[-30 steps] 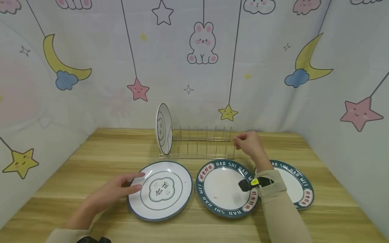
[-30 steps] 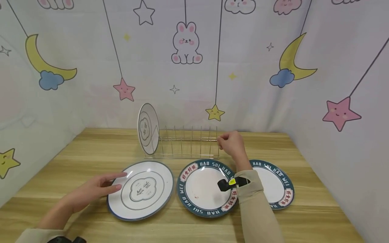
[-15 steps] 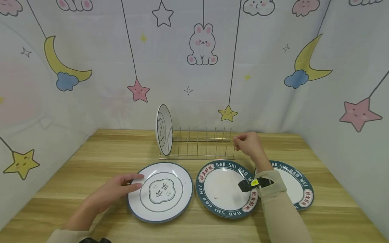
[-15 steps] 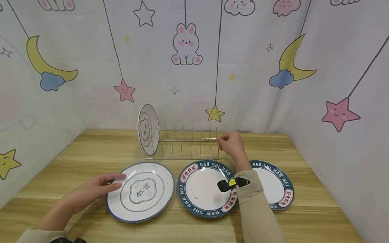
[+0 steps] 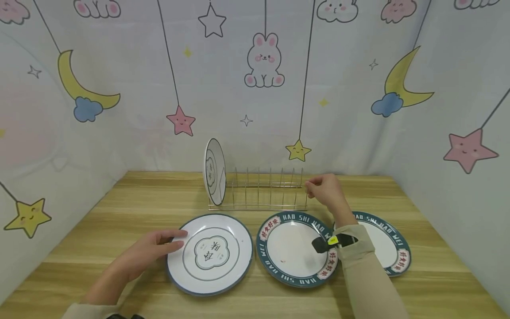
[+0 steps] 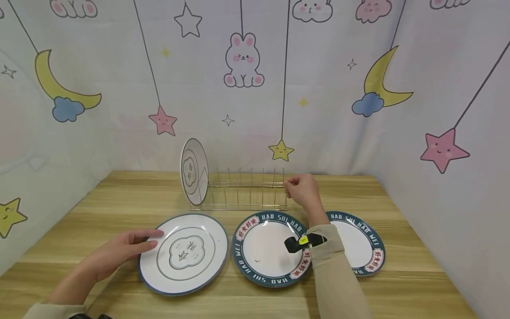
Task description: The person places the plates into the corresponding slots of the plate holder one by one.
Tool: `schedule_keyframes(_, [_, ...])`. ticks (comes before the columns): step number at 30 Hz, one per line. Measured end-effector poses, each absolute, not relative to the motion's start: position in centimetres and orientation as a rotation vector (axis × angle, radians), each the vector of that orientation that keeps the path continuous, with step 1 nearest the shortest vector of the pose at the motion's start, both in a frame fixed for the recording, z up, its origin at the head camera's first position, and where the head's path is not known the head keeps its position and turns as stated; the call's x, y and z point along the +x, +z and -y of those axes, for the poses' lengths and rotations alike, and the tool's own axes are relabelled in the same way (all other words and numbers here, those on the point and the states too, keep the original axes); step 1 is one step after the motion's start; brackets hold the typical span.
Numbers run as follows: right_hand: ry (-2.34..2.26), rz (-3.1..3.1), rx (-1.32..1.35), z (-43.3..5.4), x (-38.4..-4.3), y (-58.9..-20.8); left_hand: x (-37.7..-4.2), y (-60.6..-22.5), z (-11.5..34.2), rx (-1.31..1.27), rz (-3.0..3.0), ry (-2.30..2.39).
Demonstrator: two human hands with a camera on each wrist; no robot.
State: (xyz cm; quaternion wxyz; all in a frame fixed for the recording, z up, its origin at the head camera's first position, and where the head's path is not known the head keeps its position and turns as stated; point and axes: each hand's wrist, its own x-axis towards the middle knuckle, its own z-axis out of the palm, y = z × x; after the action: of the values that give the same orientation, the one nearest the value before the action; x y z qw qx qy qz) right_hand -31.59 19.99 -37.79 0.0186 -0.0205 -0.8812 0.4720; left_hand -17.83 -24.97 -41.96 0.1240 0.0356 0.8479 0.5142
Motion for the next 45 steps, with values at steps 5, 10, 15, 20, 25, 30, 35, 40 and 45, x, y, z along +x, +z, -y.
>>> schedule_keyframes(5, [1.453,2.739,-0.054,-19.9,-31.7,-37.8,-18.0,-41.9,25.2,0.109,-2.464,1.570])
schedule_keyframes(10, [1.454,2.741,-0.053,-19.9,-31.7,-37.7,-18.2,-41.8,25.5,0.150,-2.343,1.703])
schedule_keyframes(15, [1.464,2.738,-0.066,-19.7,-31.7,-37.7,-18.2,-41.7,25.8,0.155,-2.269,1.751])
schedule_keyframes(20, [1.494,2.725,-0.069,-19.6,-31.8,-37.6,-18.3,-41.2,25.9,0.144,-2.272,1.753])
schedule_keyframes(25, [1.511,2.708,-0.068,-19.5,-32.0,-37.5,-18.2,-40.4,25.6,0.114,-2.332,1.754])
schedule_keyframes(30, [1.496,2.712,-0.089,-19.4,-32.0,-37.6,-18.1,-39.7,25.5,0.082,-2.379,1.744])
schedule_keyframes(35, [1.509,2.708,-0.086,-19.3,-32.0,-37.7,-18.1,-39.2,26.0,0.101,-2.400,1.755])
schedule_keyframes(40, [1.512,2.701,-0.066,-19.3,-32.0,-37.7,-17.9,-38.5,26.4,0.134,-2.425,1.816])
schedule_keyframes(45, [1.506,2.711,-0.086,-19.4,-31.9,-37.6,-18.0,-37.8,26.7,0.152,-2.431,1.861])
